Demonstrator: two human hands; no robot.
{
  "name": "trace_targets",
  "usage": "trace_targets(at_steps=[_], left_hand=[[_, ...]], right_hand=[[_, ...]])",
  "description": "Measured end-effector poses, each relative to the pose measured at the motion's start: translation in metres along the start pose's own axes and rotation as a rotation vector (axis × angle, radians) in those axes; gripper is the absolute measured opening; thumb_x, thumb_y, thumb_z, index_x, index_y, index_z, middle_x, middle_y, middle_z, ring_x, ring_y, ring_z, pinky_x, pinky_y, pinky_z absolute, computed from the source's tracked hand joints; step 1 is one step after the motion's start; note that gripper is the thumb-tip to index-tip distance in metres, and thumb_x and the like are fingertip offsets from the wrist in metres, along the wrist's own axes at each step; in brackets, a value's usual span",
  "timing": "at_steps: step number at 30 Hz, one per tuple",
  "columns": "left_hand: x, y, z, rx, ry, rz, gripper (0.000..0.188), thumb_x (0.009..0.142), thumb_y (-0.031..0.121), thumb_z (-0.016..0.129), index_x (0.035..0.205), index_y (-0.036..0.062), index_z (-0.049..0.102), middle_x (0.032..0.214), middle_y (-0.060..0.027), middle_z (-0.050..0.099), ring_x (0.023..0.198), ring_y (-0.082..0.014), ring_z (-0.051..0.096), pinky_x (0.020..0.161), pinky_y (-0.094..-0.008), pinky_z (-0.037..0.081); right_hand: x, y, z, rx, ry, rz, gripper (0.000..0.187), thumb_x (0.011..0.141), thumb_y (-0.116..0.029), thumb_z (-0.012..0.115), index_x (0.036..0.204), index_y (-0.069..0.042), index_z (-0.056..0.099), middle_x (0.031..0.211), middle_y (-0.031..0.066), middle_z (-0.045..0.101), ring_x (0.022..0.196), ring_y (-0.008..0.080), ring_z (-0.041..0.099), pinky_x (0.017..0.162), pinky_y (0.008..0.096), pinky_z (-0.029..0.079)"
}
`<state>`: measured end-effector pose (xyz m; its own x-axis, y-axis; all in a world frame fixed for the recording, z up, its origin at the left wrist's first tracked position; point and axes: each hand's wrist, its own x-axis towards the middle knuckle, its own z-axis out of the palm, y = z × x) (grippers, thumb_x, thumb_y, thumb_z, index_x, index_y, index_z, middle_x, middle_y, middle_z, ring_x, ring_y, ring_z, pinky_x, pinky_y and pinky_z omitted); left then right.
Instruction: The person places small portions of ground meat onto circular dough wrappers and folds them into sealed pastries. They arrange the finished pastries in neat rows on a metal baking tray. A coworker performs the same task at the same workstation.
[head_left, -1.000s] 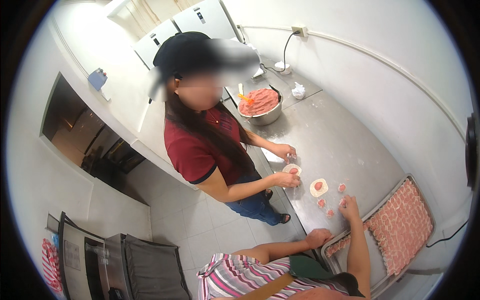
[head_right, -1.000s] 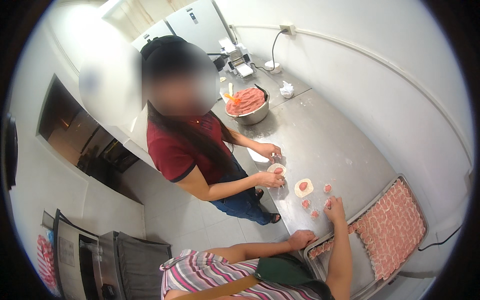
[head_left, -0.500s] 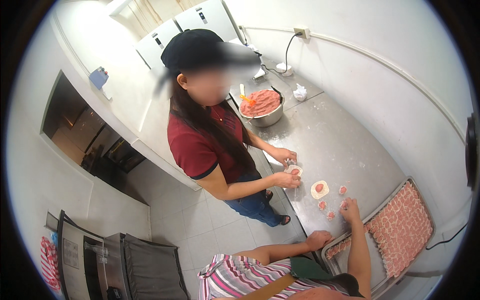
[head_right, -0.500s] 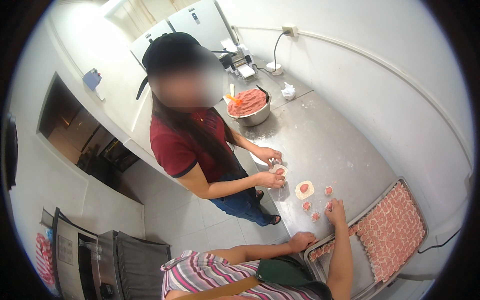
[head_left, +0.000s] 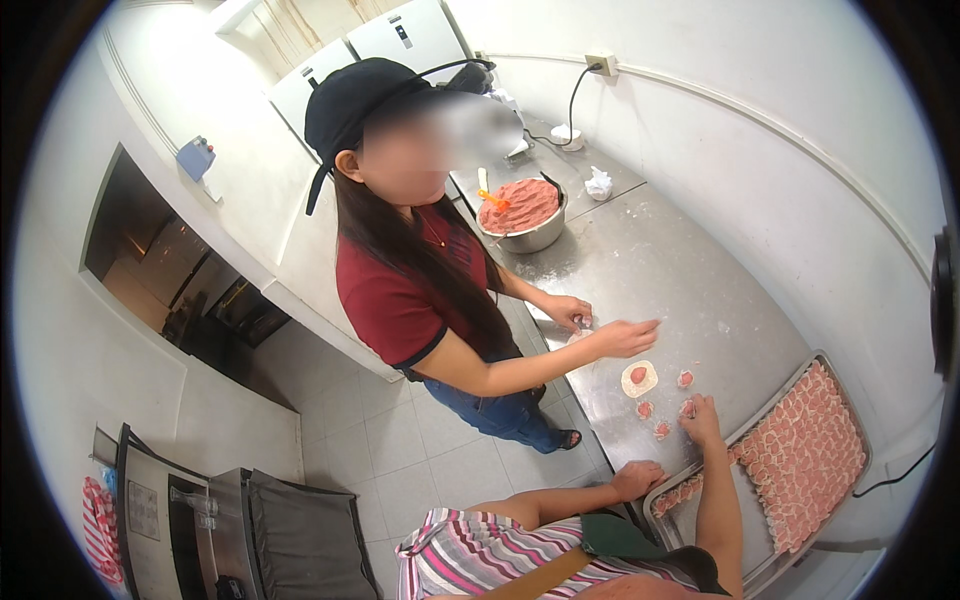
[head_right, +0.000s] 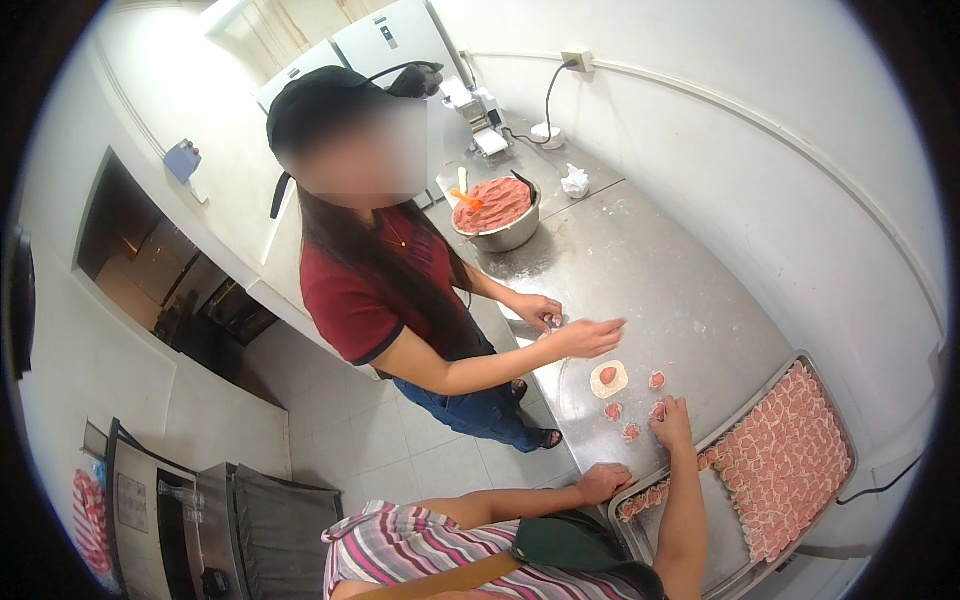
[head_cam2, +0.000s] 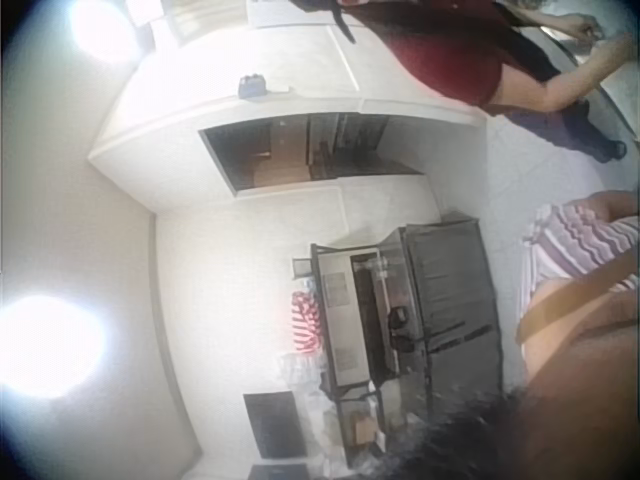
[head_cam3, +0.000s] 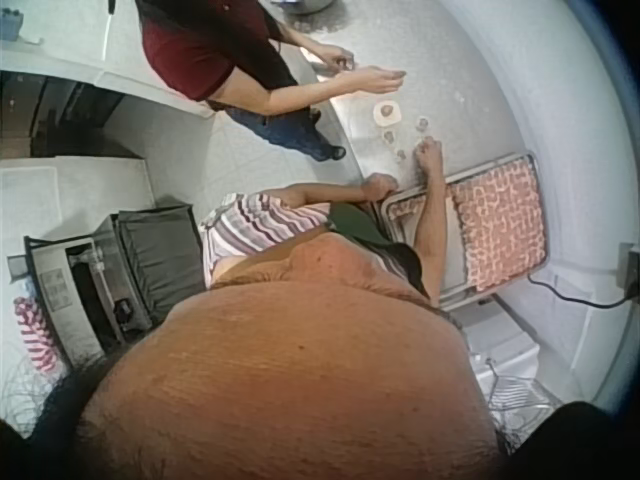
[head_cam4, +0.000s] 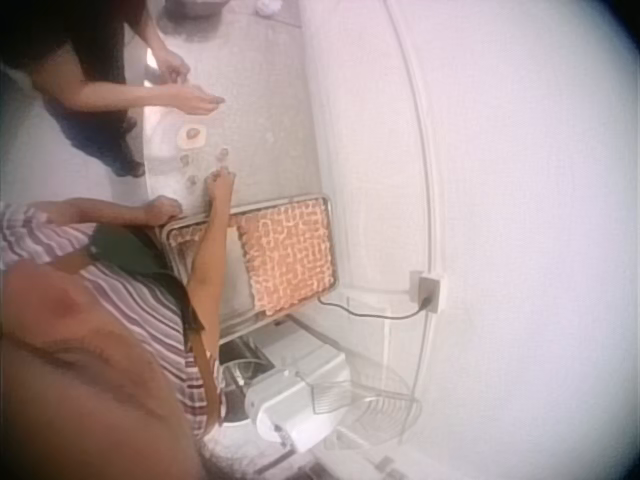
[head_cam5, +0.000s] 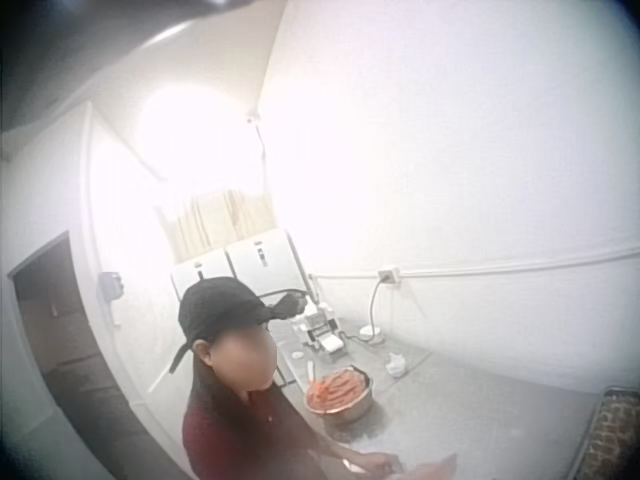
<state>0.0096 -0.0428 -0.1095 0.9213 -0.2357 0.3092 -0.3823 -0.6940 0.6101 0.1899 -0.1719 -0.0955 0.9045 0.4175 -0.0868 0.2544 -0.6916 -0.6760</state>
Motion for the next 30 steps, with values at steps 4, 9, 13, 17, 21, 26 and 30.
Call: trace_targets(at_steps=[4,9,13,17,21,26,30], left_hand=[[0.0012,0.001,-0.0016,-0.019,0.003,0.0,0.033,0.094,0.027,0.054,0.072,0.0026,0.057,0.069,-0.0127,0.053,0.068,-0.0314,0.058,0.061,-0.041,0.048],[0.0009,0.0015,-0.0018,-0.022,0.01,0.016,0.031,0.093,0.025,0.055,0.072,0.0027,0.057,0.069,-0.0126,0.053,0.068,-0.0312,0.059,0.06,-0.0408,0.048],[0.0009,0.0008,0.0,-0.034,0.049,0.03,0.032,0.092,0.025,0.057,0.069,0.003,0.056,0.068,-0.0126,0.054,0.068,-0.0316,0.059,0.061,-0.041,0.048],[0.0015,0.0028,-0.0027,-0.058,0.064,0.034,0.029,0.092,0.024,0.057,0.071,0.0028,0.057,0.069,-0.0126,0.053,0.068,-0.0315,0.058,0.06,-0.0409,0.048],[0.0018,0.0044,-0.0049,-0.049,0.04,0.013,0.029,0.092,0.024,0.057,0.071,0.0033,0.057,0.069,-0.0124,0.054,0.067,-0.0315,0.058,0.06,-0.041,0.048],[0.0016,0.006,-0.0067,-0.032,0.048,0.011,0.03,0.092,0.024,0.057,0.07,0.0032,0.056,0.068,-0.0125,0.054,0.066,-0.0317,0.058,0.06,-0.0415,0.047],[0.0035,0.0057,-0.0063,-0.027,0.047,0.027,0.03,0.092,0.024,0.057,0.07,0.0031,0.056,0.068,-0.0126,0.054,0.065,-0.032,0.058,0.059,-0.0419,0.047]], right_hand=[[-0.0016,-0.0017,-0.0029,0.021,-0.006,0.006,0.049,0.065,-0.014,0.074,0.11,-0.007,0.054,0.105,0.0179,0.048,0.097,0.0381,0.055,0.084,0.043,0.048],[-0.0007,0.0004,-0.0022,0.03,-0.022,0.016,0.048,0.065,-0.013,0.074,0.109,-0.006,0.055,0.105,0.0178,0.048,0.097,0.038,0.055,0.084,0.0423,0.047],[-0.0018,0.0005,-0.002,0.03,0.005,0.002,0.049,0.065,-0.014,0.074,0.109,-0.006,0.055,0.106,0.0185,0.048,0.097,0.0385,0.055,0.084,0.0427,0.047],[-0.0036,-0.0054,-0.006,0.031,-0.008,0.003,0.048,0.066,-0.014,0.073,0.11,-0.006,0.055,0.106,0.0182,0.048,0.1,0.0386,0.054,0.086,0.0427,0.047],[-0.0043,-0.0071,-0.007,0.026,-0.014,0.016,0.048,0.067,-0.015,0.072,0.11,-0.006,0.055,0.107,0.0179,0.048,0.101,0.0383,0.054,0.088,0.0424,0.046],[-0.0041,-0.0051,-0.0043,0.044,0.011,-0.009,0.05,0.065,-0.014,0.074,0.11,-0.005,0.054,0.106,0.019,0.049,0.098,0.0393,0.054,0.086,0.043,0.047],[-0.0035,-0.0046,-0.0064,0.037,-0.027,0.026,0.048,0.066,-0.013,0.072,0.111,-0.006,0.054,0.107,0.0179,0.047,0.102,0.0383,0.054,0.09,0.0426,0.046]])
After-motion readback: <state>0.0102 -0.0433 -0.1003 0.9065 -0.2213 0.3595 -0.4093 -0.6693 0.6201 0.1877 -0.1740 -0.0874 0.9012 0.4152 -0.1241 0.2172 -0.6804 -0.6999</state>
